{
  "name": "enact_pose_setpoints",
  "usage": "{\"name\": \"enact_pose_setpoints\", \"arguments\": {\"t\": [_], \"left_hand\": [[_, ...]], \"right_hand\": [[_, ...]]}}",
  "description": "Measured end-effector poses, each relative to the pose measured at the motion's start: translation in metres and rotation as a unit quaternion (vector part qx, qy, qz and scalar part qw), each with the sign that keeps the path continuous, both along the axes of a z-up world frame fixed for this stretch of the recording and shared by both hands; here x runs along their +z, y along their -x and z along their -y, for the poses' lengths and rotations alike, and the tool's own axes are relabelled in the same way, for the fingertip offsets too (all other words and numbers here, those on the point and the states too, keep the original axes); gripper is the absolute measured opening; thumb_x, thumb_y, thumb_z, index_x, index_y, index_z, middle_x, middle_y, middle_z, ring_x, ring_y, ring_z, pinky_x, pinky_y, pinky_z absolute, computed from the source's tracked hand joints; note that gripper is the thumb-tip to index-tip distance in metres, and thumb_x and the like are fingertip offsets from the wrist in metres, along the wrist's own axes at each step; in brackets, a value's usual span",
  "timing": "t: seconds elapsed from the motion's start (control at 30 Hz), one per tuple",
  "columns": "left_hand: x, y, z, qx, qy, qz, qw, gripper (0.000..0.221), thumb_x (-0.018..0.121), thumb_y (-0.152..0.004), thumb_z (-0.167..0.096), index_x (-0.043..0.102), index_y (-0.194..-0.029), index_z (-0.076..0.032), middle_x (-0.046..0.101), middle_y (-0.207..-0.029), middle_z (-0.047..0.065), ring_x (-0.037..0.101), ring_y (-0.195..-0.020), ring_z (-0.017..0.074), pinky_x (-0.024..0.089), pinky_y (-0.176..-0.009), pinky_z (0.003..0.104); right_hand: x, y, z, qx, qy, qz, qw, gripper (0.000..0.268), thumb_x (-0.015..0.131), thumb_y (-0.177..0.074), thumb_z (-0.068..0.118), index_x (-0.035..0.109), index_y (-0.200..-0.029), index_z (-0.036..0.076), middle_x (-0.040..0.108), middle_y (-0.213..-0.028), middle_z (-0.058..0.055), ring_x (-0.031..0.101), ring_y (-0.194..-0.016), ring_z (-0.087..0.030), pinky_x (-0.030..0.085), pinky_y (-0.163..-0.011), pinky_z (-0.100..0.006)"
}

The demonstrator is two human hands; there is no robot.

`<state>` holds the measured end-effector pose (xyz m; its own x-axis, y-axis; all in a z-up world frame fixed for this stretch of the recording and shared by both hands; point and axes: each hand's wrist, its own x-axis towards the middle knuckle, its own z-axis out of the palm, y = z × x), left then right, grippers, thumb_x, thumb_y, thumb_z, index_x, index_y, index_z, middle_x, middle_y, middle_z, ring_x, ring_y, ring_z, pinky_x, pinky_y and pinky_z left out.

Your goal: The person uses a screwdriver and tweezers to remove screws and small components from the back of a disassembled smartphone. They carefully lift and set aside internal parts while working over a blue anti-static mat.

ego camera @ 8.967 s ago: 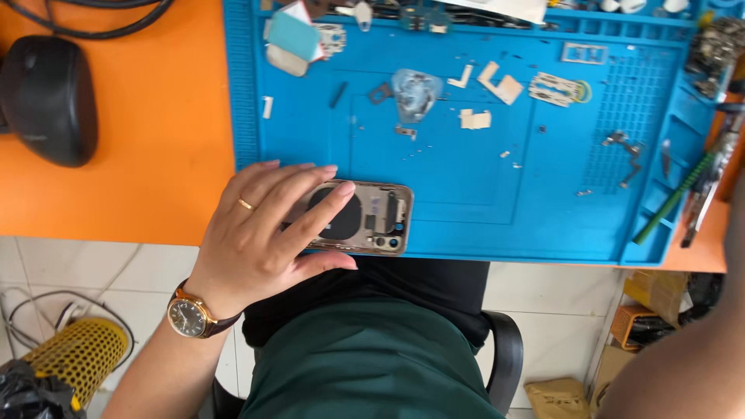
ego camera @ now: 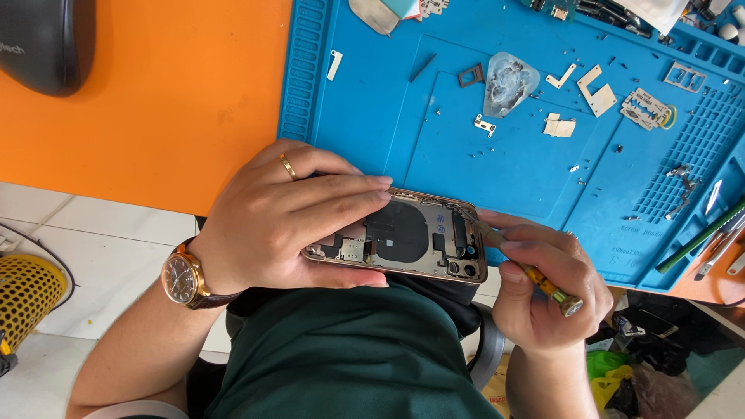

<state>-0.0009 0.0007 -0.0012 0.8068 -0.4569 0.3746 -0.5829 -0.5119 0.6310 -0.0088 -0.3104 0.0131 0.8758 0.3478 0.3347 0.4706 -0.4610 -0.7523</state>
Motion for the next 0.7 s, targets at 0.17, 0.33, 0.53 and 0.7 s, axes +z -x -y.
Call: {"name": "enact_pose_setpoints", "arguments": {"t": [0.17, 0.33, 0.53, 0.7], "left_hand": [[0.001, 0.000, 0.000, 0.002, 0.001, 0.001, 1.000, 0.068, 0.077, -0.097, -0.066, 0.080, -0.120, -0.003, 0.083, -0.123, 0.009, 0.074, -0.109, 0.0283, 0.055, -0.086, 0.044], [0.002, 0.000, 0.001, 0.008, 0.004, 0.002, 1.000, 0.067, 0.076, -0.097, -0.066, 0.081, -0.120, -0.003, 0.083, -0.123, 0.008, 0.074, -0.108, 0.0278, 0.055, -0.086, 0.043], [0.002, 0.001, 0.003, 0.015, -0.002, -0.005, 1.000, 0.070, 0.073, -0.097, -0.069, 0.080, -0.121, -0.004, 0.083, -0.121, 0.008, 0.072, -0.110, 0.0290, 0.054, -0.085, 0.044], [0.003, 0.004, 0.004, 0.028, 0.008, -0.022, 0.999, 0.068, 0.075, -0.097, -0.068, 0.081, -0.122, -0.004, 0.082, -0.120, 0.007, 0.070, -0.110, 0.0307, 0.052, -0.086, 0.046]], "right_hand": [[0.001, 0.000, -0.001, 0.008, 0.002, 0.017, 1.000, 0.021, 0.057, -0.107, 0.010, 0.055, -0.105, -0.011, 0.061, -0.088, -0.030, 0.077, -0.084, -0.047, 0.078, -0.078, -0.060], [0.010, -0.005, -0.002, 0.056, 0.053, 0.049, 0.996, 0.014, 0.059, -0.106, 0.003, 0.060, -0.104, -0.010, 0.067, -0.091, -0.029, 0.080, -0.091, -0.052, 0.077, -0.079, -0.057], [0.042, -0.006, 0.003, 0.087, 0.161, -0.032, 0.983, 0.013, 0.075, -0.101, -0.003, 0.069, -0.112, 0.001, 0.077, -0.116, -0.026, 0.083, -0.113, -0.042, 0.067, -0.077, -0.037], [0.062, -0.016, -0.002, 0.084, 0.175, -0.061, 0.979, 0.011, 0.076, -0.098, -0.003, 0.075, -0.109, -0.003, 0.073, -0.114, -0.027, 0.082, -0.106, -0.039, 0.070, -0.092, -0.043]]}}
